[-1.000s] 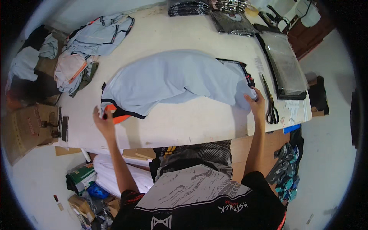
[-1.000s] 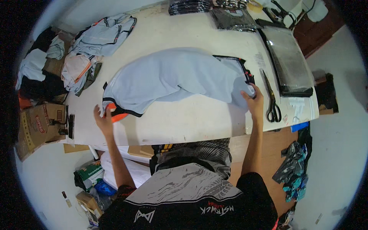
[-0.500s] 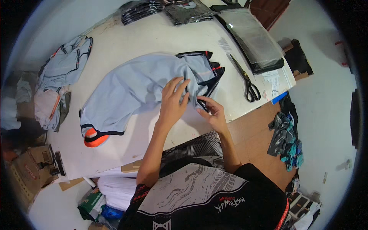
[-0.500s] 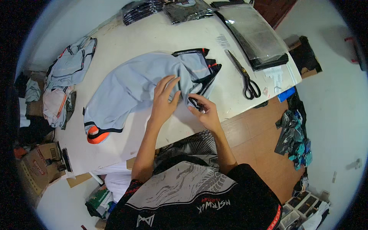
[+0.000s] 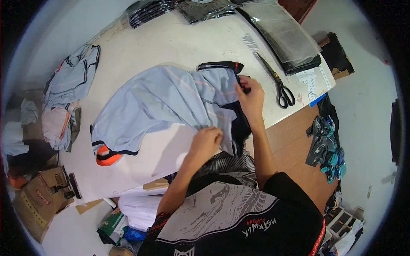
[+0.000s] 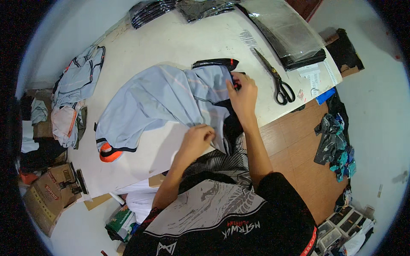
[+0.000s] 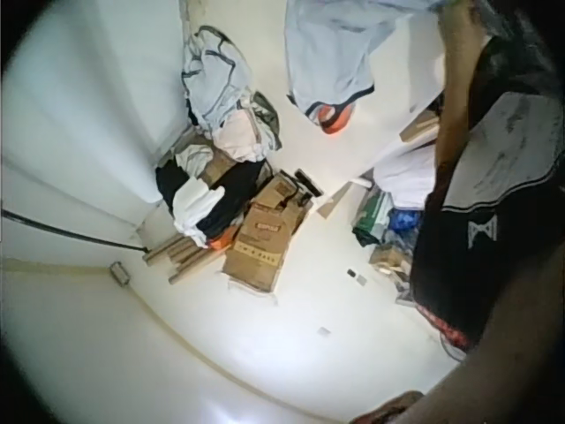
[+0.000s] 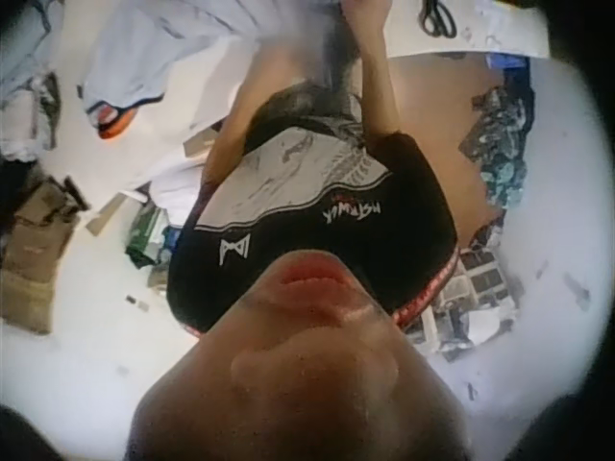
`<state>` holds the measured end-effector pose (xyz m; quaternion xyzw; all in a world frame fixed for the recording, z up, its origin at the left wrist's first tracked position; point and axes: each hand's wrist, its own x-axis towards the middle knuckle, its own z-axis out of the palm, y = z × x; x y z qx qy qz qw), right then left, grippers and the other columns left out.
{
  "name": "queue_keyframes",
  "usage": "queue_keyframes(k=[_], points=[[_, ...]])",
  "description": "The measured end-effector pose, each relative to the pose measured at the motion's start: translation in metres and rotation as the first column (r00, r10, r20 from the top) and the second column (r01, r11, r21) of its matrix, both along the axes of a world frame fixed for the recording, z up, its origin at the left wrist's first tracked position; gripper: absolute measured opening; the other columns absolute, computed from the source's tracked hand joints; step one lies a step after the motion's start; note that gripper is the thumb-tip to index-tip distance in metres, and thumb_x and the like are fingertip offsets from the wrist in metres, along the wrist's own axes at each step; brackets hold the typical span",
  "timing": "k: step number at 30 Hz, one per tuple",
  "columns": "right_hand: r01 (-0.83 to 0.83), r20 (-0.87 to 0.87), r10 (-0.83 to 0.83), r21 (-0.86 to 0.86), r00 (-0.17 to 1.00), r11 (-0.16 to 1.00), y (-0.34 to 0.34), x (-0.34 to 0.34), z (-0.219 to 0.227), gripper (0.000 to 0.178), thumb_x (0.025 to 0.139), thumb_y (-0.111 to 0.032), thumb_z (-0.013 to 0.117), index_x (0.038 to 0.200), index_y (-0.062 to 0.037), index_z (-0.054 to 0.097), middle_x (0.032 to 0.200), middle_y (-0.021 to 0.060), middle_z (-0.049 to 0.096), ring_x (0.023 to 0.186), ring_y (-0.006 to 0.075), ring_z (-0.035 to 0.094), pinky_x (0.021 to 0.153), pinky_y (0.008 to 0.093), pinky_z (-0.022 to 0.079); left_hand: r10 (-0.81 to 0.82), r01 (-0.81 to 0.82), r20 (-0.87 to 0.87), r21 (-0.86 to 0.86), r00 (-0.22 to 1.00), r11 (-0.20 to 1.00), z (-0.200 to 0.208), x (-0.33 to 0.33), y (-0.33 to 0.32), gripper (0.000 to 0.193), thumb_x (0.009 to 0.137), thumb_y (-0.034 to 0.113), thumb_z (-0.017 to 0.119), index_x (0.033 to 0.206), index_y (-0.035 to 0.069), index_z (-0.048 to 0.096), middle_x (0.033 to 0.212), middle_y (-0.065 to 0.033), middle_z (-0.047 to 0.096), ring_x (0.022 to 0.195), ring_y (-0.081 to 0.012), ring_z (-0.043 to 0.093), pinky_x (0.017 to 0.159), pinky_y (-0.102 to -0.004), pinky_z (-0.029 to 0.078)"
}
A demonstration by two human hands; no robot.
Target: The recorder folds a black and orange jersey and places it into a plastic bag, then uses scissors to trim loose threads from another jersey.
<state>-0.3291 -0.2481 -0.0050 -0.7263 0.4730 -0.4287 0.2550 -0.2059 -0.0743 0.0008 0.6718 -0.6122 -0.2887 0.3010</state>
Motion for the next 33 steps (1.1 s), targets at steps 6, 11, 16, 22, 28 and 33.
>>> queue_keyframes(k=[6, 11, 16, 22, 28, 33], points=[[0.027, -0.349, -0.057, -0.092, 0.935, 0.995, -0.047, 0.017, -0.023, 0.042, 0.075, -0.024, 0.077, 0.109, -0.0020, 0.066, 0.099, 0.0175, 0.068, 0.084, 0.0336, 0.067, 0.073, 0.0429, 0.052, 0.124, -0.092, 0.144, -0.212, 0.982, 0.973, 0.025, 0.029, -0.045, 0.027, 0.079, 0.013, 0.071, 0.104, 0.007, 0.066, 0.099, -0.0104, 0.064, 0.101, -0.0311, 0.058, 0.087, -0.0405, 0.045], [0.013, -0.119, 0.012, 0.202, 0.993, 0.979, -0.004, -0.013, 0.008, 0.032, 0.078, -0.016, 0.074, 0.104, -0.0004, 0.066, 0.085, 0.0171, 0.069, 0.075, 0.0322, 0.069, 0.067, 0.0402, 0.053, 0.006, 0.106, 0.297, -0.359, 0.955, 0.927, 0.016, 0.060, -0.074, 0.031, 0.077, 0.012, 0.072, 0.107, 0.008, 0.067, 0.108, -0.0073, 0.061, 0.109, -0.0292, 0.052, 0.096, -0.0409, 0.039], [0.049, -0.002, -0.051, 0.300, 0.999, 0.953, 0.057, -0.023, 0.008, 0.021, 0.078, -0.008, 0.072, 0.098, -0.0019, 0.067, 0.083, 0.0151, 0.068, 0.076, 0.0322, 0.067, 0.068, 0.0393, 0.052, -0.090, 0.239, 0.432, -0.304, 0.898, 0.922, -0.006, 0.053, -0.081, 0.022, 0.077, 0.012, 0.071, 0.098, 0.008, 0.069, 0.104, -0.0048, 0.061, 0.106, -0.0260, 0.052, 0.096, -0.0392, 0.037], [-0.208, -0.191, 0.184, -0.114, 0.964, 0.972, 0.051, -0.005, 0.006, 0.021, 0.075, -0.009, 0.073, 0.096, -0.0099, 0.071, 0.094, 0.0053, 0.061, 0.090, 0.0257, 0.055, 0.078, 0.0386, 0.044, -0.020, 0.128, 0.293, -0.353, 0.956, 0.927, -0.001, 0.052, -0.077, 0.009, 0.077, 0.010, 0.071, 0.084, 0.006, 0.068, 0.088, -0.0036, 0.063, 0.093, -0.0243, 0.056, 0.090, -0.0372, 0.038], [-0.332, -0.240, 0.331, 0.039, 0.912, 0.942, 0.040, 0.002, -0.005, 0.014, 0.074, -0.007, 0.073, 0.088, -0.0071, 0.072, 0.089, 0.0073, 0.062, 0.087, 0.0265, 0.059, 0.077, 0.0388, 0.047, 0.027, 0.091, 0.277, -0.406, 0.961, 0.909, -0.009, 0.059, -0.056, 0.011, 0.074, 0.007, 0.072, 0.084, 0.005, 0.067, 0.088, -0.0035, 0.065, 0.091, -0.0241, 0.056, 0.089, -0.0373, 0.039], [-0.353, 0.085, 0.343, 0.212, 0.936, 0.911, 0.046, 0.000, 0.002, 0.015, 0.067, -0.003, 0.079, 0.080, -0.0023, 0.071, 0.077, 0.0089, 0.064, 0.066, 0.0214, 0.063, 0.061, 0.0310, 0.050, 0.028, 0.061, 0.230, -0.373, 0.973, 0.926, -0.005, 0.057, -0.049, 0.016, 0.074, 0.011, 0.075, 0.088, 0.004, 0.069, 0.090, -0.0041, 0.066, 0.094, -0.0249, 0.058, 0.090, -0.0384, 0.039]])
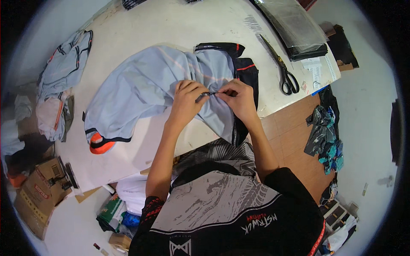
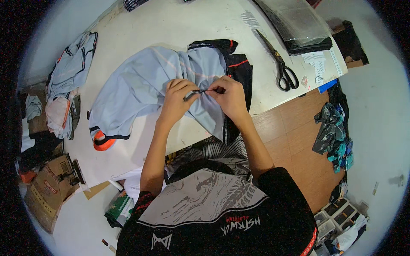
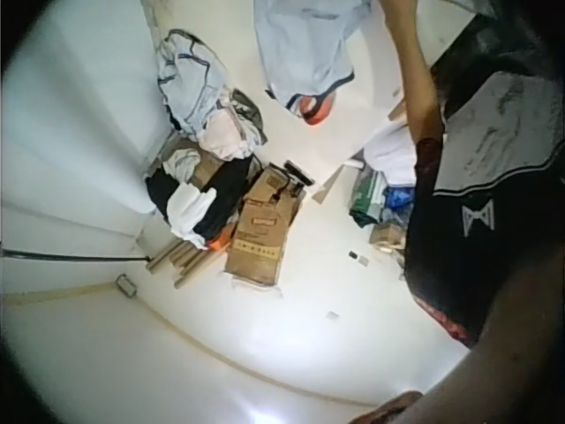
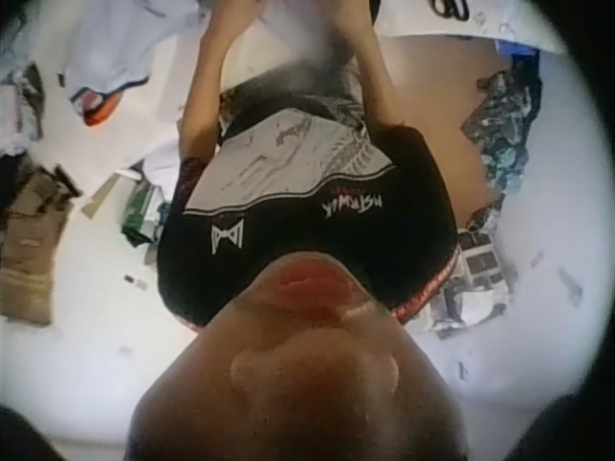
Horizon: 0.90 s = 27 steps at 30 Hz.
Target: The recorder folds a black and orange jersey and places it into a plastic bag, then uses scissors to trim loose threads from another jersey.
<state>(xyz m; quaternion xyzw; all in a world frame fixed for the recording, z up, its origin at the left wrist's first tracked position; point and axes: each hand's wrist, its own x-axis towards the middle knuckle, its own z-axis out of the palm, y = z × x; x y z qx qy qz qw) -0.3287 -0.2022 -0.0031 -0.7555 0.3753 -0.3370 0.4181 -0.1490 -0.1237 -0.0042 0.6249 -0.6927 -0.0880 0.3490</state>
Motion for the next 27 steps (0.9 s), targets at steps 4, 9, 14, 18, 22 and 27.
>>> queue_keyframes(k=[4, 9, 14, 18, 22, 27], points=[[0.024, 0.033, -0.024, -0.005, 0.999, 1.000, 0.007, -0.001, -0.006, 0.014, 0.068, 0.001, 0.079, 0.079, -0.0002, 0.071, 0.075, 0.0091, 0.064, 0.065, 0.0182, 0.063, 0.061, 0.0285, 0.050, 0.023, -0.025, -0.155, -0.014, 0.988, 1.000, -0.002, -0.011, -0.003, 0.019, 0.074, 0.013, 0.075, 0.090, 0.003, 0.070, 0.092, -0.0052, 0.067, 0.094, -0.0264, 0.059, 0.090, -0.0389, 0.040], [0.024, 0.054, -0.022, -0.039, 0.998, 0.999, 0.013, -0.003, -0.004, 0.013, 0.069, 0.003, 0.078, 0.080, 0.0009, 0.071, 0.076, 0.0097, 0.065, 0.069, 0.0177, 0.065, 0.063, 0.0261, 0.052, -0.008, 0.024, -0.134, 0.119, 0.991, 0.993, -0.016, -0.014, -0.006, 0.018, 0.078, 0.013, 0.073, 0.094, 0.004, 0.070, 0.093, -0.0062, 0.068, 0.092, -0.0267, 0.059, 0.090, -0.0385, 0.040], [0.083, 0.083, -0.092, 0.097, 0.992, 0.992, 0.016, -0.011, -0.008, 0.012, 0.072, 0.001, 0.078, 0.082, 0.0015, 0.071, 0.080, 0.0093, 0.068, 0.071, 0.0139, 0.066, 0.064, 0.0251, 0.052, 0.015, 0.012, -0.178, 0.150, 0.984, 0.989, -0.009, -0.022, -0.004, 0.020, 0.078, 0.012, 0.072, 0.097, 0.004, 0.069, 0.092, -0.0065, 0.067, 0.092, -0.0271, 0.059, 0.090, -0.0390, 0.039], [0.099, 0.171, -0.135, 0.203, 0.976, 0.974, 0.018, -0.012, -0.014, 0.012, 0.074, 0.000, 0.078, 0.084, 0.0016, 0.072, 0.081, 0.0081, 0.069, 0.071, 0.0109, 0.064, 0.065, 0.0243, 0.051, 0.006, 0.006, -0.221, 0.054, 0.975, 0.999, -0.007, -0.035, -0.005, 0.021, 0.077, 0.011, 0.073, 0.097, 0.004, 0.069, 0.092, -0.0066, 0.066, 0.091, -0.0273, 0.058, 0.090, -0.0393, 0.039], [0.080, 0.153, -0.111, 0.201, 0.982, 0.976, 0.018, -0.015, -0.008, 0.013, 0.075, -0.002, 0.078, 0.086, 0.0008, 0.071, 0.084, 0.0093, 0.069, 0.074, 0.0145, 0.065, 0.069, 0.0273, 0.051, 0.010, -0.011, -0.236, -0.002, 0.972, 1.000, -0.022, -0.042, -0.009, 0.021, 0.076, 0.008, 0.074, 0.097, 0.004, 0.071, 0.089, -0.0068, 0.067, 0.085, -0.0260, 0.059, 0.085, -0.0370, 0.042], [0.463, -0.023, -0.569, -0.555, 0.822, 0.691, -0.031, -0.076, -0.018, 0.026, 0.081, -0.005, 0.068, 0.107, -0.0013, 0.066, 0.112, 0.0167, 0.065, 0.103, 0.0334, 0.060, 0.090, 0.0413, 0.045, 0.174, -0.178, -0.462, 0.035, 0.870, 0.983, -0.028, -0.045, 0.001, 0.011, 0.080, 0.006, 0.074, 0.090, 0.002, 0.071, 0.080, -0.0076, 0.069, 0.069, -0.0167, 0.062, 0.063, -0.0275, 0.046]])
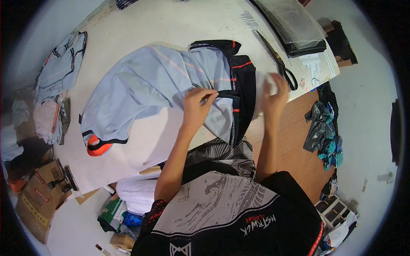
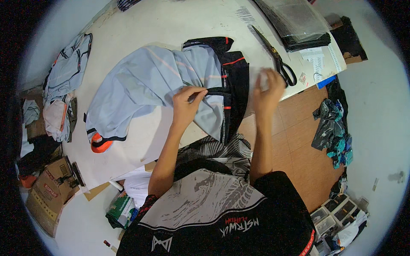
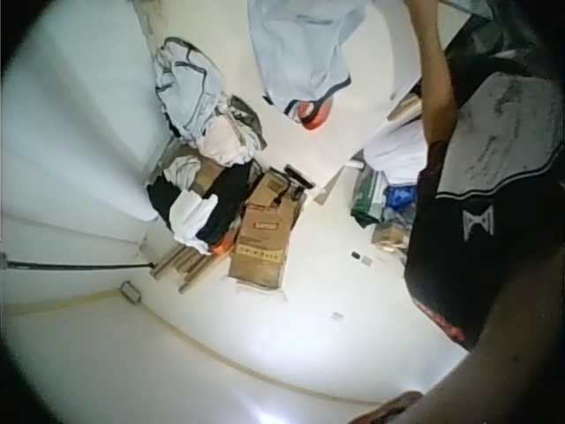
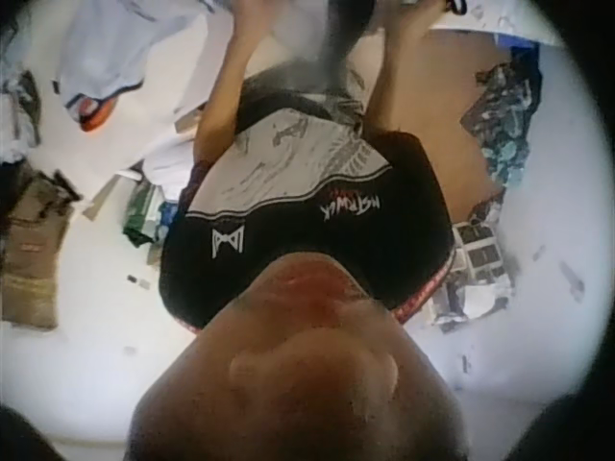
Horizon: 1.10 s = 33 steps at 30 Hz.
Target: The recorder folds a black and orange jersey and places it into a plastic bag, then uses scissors to trim loose threads from another jersey.
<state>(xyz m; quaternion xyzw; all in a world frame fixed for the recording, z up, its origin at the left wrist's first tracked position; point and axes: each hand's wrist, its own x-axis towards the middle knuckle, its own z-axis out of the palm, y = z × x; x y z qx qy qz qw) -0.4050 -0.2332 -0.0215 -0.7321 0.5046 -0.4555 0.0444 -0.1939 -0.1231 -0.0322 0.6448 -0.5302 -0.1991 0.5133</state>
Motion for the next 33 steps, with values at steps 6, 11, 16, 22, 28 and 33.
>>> queue_keyframes(k=[6, 11, 16, 22, 28, 33], points=[[0.277, -0.376, -0.231, 0.075, 0.898, 0.958, -0.014, -0.056, -0.010, 0.036, 0.084, -0.013, 0.063, 0.117, -0.0001, 0.064, 0.117, 0.0194, 0.063, 0.107, 0.0366, 0.060, 0.091, 0.0418, 0.047, 0.032, -0.020, -0.155, 0.074, 0.987, 0.997, 0.010, -0.005, 0.006, 0.008, 0.086, 0.006, 0.070, 0.092, 0.001, 0.070, 0.077, -0.0077, 0.070, 0.069, -0.0101, 0.060, 0.064, -0.0250, 0.046], [0.264, -0.370, -0.106, 0.410, 0.923, 0.873, -0.022, -0.060, 0.021, 0.041, 0.078, -0.017, 0.070, 0.116, -0.0007, 0.065, 0.111, 0.0197, 0.066, 0.100, 0.0349, 0.064, 0.086, 0.0397, 0.050, 0.038, 0.005, -0.258, 0.165, 0.965, 0.986, 0.006, -0.002, 0.009, 0.008, 0.092, 0.007, 0.063, 0.093, -0.001, 0.064, 0.079, -0.0053, 0.069, 0.072, -0.0079, 0.060, 0.067, -0.0232, 0.045], [0.196, -0.328, 0.018, 0.607, 0.944, 0.770, -0.023, -0.070, 0.026, 0.039, 0.074, -0.017, 0.072, 0.110, -0.0021, 0.068, 0.097, 0.0196, 0.069, 0.088, 0.0336, 0.067, 0.081, 0.0386, 0.051, 0.056, 0.032, -0.452, 0.186, 0.890, 0.982, -0.002, -0.002, 0.013, 0.010, 0.096, 0.008, 0.059, 0.096, -0.002, 0.059, 0.084, -0.0042, 0.066, 0.076, -0.0091, 0.061, 0.070, -0.0241, 0.049], [-0.542, 0.568, 0.009, 0.781, 0.823, 0.312, 0.010, -0.103, 0.041, 0.031, 0.078, -0.010, 0.067, 0.101, 0.0110, 0.064, 0.094, 0.0135, 0.069, 0.083, 0.0210, 0.066, 0.077, 0.0283, 0.050, 0.081, 0.053, -0.708, 0.165, 0.702, 0.985, 0.001, -0.003, 0.013, 0.015, 0.096, 0.013, 0.061, 0.099, -0.002, 0.061, 0.091, -0.0087, 0.067, 0.084, -0.0146, 0.065, 0.081, -0.0290, 0.055], [-0.849, 0.807, -0.387, 0.518, 0.446, 0.103, 0.116, -0.079, 0.022, 0.022, 0.089, -0.023, 0.065, 0.082, -0.0051, 0.055, 0.058, -0.0016, 0.046, 0.034, 0.0051, 0.032, 0.033, 0.0214, 0.023, 0.082, 0.061, -0.833, 0.137, 0.548, 0.989, 0.004, -0.007, 0.016, 0.016, 0.095, 0.013, 0.062, 0.099, -0.002, 0.061, 0.096, -0.0103, 0.066, 0.091, -0.0179, 0.066, 0.088, -0.0319, 0.055], [-0.805, 0.809, -0.275, 0.571, 0.520, 0.161, 0.168, -0.050, 0.039, 0.042, 0.087, -0.043, 0.066, 0.080, -0.0041, 0.053, 0.059, 0.0011, 0.046, 0.035, 0.0076, 0.037, 0.033, 0.0220, 0.027, 0.118, 0.050, -0.891, 0.154, 0.438, 0.987, 0.002, -0.014, 0.018, 0.015, 0.096, 0.015, 0.060, 0.097, -0.001, 0.059, 0.101, -0.0113, 0.065, 0.094, -0.0187, 0.066, 0.090, -0.0334, 0.054]])
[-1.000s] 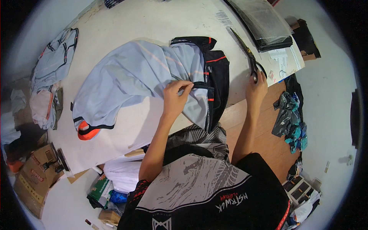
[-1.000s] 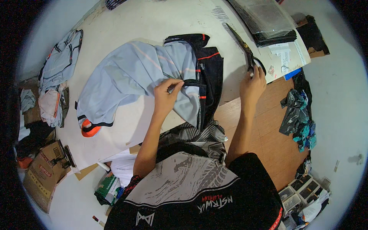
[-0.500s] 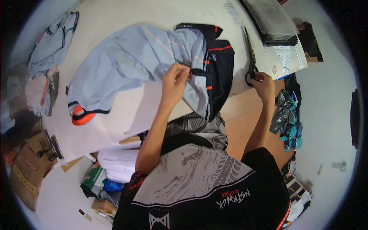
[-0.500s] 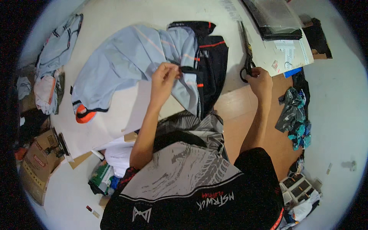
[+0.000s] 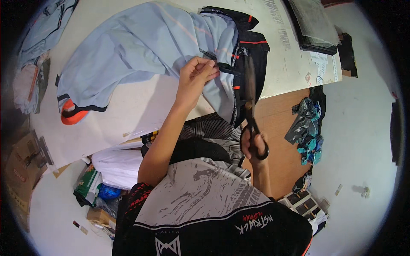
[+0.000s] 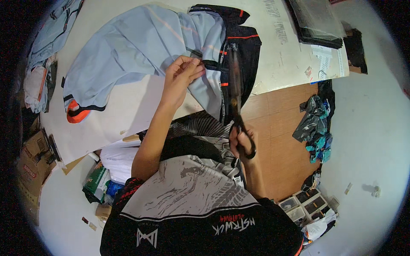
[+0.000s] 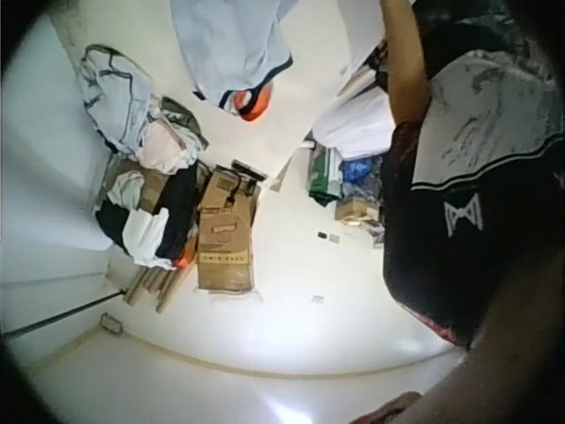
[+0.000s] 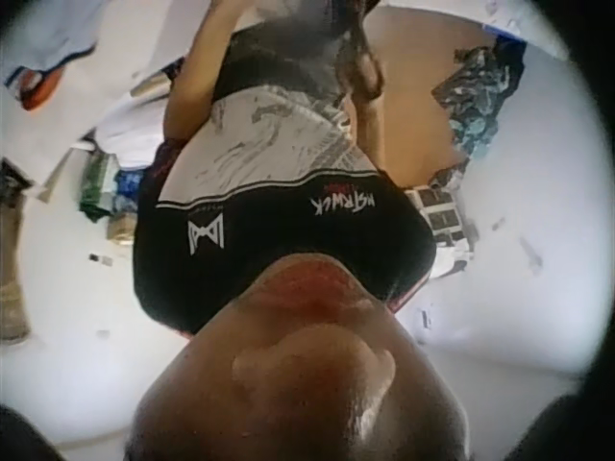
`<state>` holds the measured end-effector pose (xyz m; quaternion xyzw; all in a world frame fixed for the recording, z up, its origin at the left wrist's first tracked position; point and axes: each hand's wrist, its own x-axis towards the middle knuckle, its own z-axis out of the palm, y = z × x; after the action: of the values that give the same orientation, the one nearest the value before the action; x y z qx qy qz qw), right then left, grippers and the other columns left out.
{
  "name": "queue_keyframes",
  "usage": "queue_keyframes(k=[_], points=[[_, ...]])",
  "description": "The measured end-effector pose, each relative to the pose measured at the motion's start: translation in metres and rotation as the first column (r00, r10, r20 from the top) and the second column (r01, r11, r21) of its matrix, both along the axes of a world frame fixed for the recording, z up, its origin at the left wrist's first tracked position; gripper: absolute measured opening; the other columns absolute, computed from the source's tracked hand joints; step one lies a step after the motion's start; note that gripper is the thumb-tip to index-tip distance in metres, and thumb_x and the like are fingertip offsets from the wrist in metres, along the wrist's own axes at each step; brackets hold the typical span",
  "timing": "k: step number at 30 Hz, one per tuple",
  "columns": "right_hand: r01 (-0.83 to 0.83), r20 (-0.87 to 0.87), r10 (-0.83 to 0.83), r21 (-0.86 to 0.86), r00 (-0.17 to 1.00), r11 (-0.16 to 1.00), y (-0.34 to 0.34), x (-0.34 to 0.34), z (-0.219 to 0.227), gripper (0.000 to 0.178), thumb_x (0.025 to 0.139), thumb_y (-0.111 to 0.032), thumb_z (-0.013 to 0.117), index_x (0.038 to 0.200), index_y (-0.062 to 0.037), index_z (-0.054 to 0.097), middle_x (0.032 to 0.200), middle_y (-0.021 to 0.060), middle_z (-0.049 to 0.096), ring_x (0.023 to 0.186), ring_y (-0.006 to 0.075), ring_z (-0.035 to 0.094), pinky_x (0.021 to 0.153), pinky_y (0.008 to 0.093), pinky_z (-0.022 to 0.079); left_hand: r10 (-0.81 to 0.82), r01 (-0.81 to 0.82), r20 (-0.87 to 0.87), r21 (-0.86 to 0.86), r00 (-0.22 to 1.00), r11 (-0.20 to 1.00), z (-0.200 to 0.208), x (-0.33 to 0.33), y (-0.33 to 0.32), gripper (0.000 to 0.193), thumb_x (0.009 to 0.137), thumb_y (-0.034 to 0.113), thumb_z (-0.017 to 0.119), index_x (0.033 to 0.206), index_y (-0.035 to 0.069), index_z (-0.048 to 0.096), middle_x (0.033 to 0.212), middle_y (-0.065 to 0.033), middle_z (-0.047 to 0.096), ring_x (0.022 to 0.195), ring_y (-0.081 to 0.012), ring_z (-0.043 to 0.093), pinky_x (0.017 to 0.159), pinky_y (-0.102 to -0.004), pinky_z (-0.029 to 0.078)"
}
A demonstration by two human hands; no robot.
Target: The recorder folds a black and orange jersey and places it into a plastic bag, then uses scissors to trim loose threads from another jersey.
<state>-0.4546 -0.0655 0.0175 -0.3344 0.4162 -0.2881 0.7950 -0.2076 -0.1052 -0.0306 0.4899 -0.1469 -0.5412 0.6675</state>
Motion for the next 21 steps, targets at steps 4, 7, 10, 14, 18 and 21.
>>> queue_keyframes(k=[4, 7, 10, 14, 18, 21], points=[[-0.221, -0.142, 0.219, 0.001, 0.965, 0.975, 0.010, -0.018, -0.003, 0.053, 0.081, -0.049, 0.074, 0.087, -0.0003, 0.053, 0.065, 0.0034, 0.048, 0.039, 0.0086, 0.044, 0.034, 0.0196, 0.034, -0.013, 0.011, -0.069, -0.020, 0.998, 1.000, 0.001, -0.002, 0.001, 0.015, 0.098, 0.016, 0.058, 0.096, 0.001, 0.056, 0.101, -0.0096, 0.064, 0.095, -0.0180, 0.066, 0.093, -0.0343, 0.053], [-0.249, -0.141, 0.245, -0.011, 0.959, 0.968, 0.010, -0.012, -0.001, 0.054, 0.077, -0.048, 0.078, 0.082, -0.0005, 0.053, 0.064, 0.0036, 0.050, 0.039, 0.0090, 0.047, 0.035, 0.0202, 0.034, -0.014, 0.015, -0.078, 0.019, 0.997, 1.000, 0.003, -0.002, 0.000, 0.014, 0.099, 0.016, 0.056, 0.096, 0.002, 0.055, 0.103, -0.0103, 0.064, 0.095, -0.0183, 0.065, 0.095, -0.0350, 0.052], [-0.276, -0.108, 0.272, -0.023, 0.956, 0.961, 0.006, -0.006, -0.004, 0.034, 0.083, -0.026, 0.077, 0.080, -0.0018, 0.054, 0.058, 0.0018, 0.051, 0.039, 0.0086, 0.047, 0.036, 0.0223, 0.036, -0.007, 0.009, -0.077, 0.028, 0.997, 1.000, 0.001, -0.001, 0.001, 0.013, 0.099, 0.016, 0.056, 0.096, 0.003, 0.055, 0.104, -0.0104, 0.064, 0.095, -0.0179, 0.065, 0.093, -0.0343, 0.053], [-0.276, -0.112, 0.274, -0.004, 0.955, 0.961, 0.002, -0.001, -0.008, 0.035, 0.083, -0.027, 0.077, 0.080, -0.0020, 0.054, 0.058, 0.0021, 0.052, 0.039, 0.0087, 0.047, 0.036, 0.0223, 0.036, -0.011, 0.013, -0.060, 0.023, 0.998, 1.000, -0.002, 0.000, 0.002, 0.013, 0.099, 0.016, 0.056, 0.095, 0.004, 0.054, 0.103, -0.0087, 0.064, 0.094, -0.0163, 0.064, 0.090, -0.0325, 0.053], [-0.290, -0.119, 0.285, -0.025, 0.951, 0.957, -0.004, 0.001, -0.009, 0.036, 0.082, -0.028, 0.077, 0.080, -0.0021, 0.053, 0.058, 0.0018, 0.052, 0.039, 0.0086, 0.047, 0.035, 0.0229, 0.037, -0.011, 0.011, -0.067, -0.002, 0.998, 1.000, 0.000, 0.000, 0.002, 0.013, 0.099, 0.017, 0.057, 0.095, 0.004, 0.055, 0.099, -0.0061, 0.064, 0.092, -0.0149, 0.064, 0.087, -0.0303, 0.053], [-0.299, -0.125, 0.293, -0.037, 0.948, 0.953, -0.005, 0.001, -0.010, 0.036, 0.082, -0.029, 0.078, 0.081, -0.0021, 0.054, 0.058, 0.0018, 0.052, 0.039, 0.0082, 0.047, 0.035, 0.0228, 0.036, -0.025, 0.026, -0.024, 0.014, 0.999, 1.000, -0.001, 0.000, 0.003, 0.013, 0.099, 0.017, 0.057, 0.096, 0.005, 0.055, 0.096, -0.0052, 0.064, 0.088, -0.0142, 0.063, 0.085, -0.0291, 0.053]])
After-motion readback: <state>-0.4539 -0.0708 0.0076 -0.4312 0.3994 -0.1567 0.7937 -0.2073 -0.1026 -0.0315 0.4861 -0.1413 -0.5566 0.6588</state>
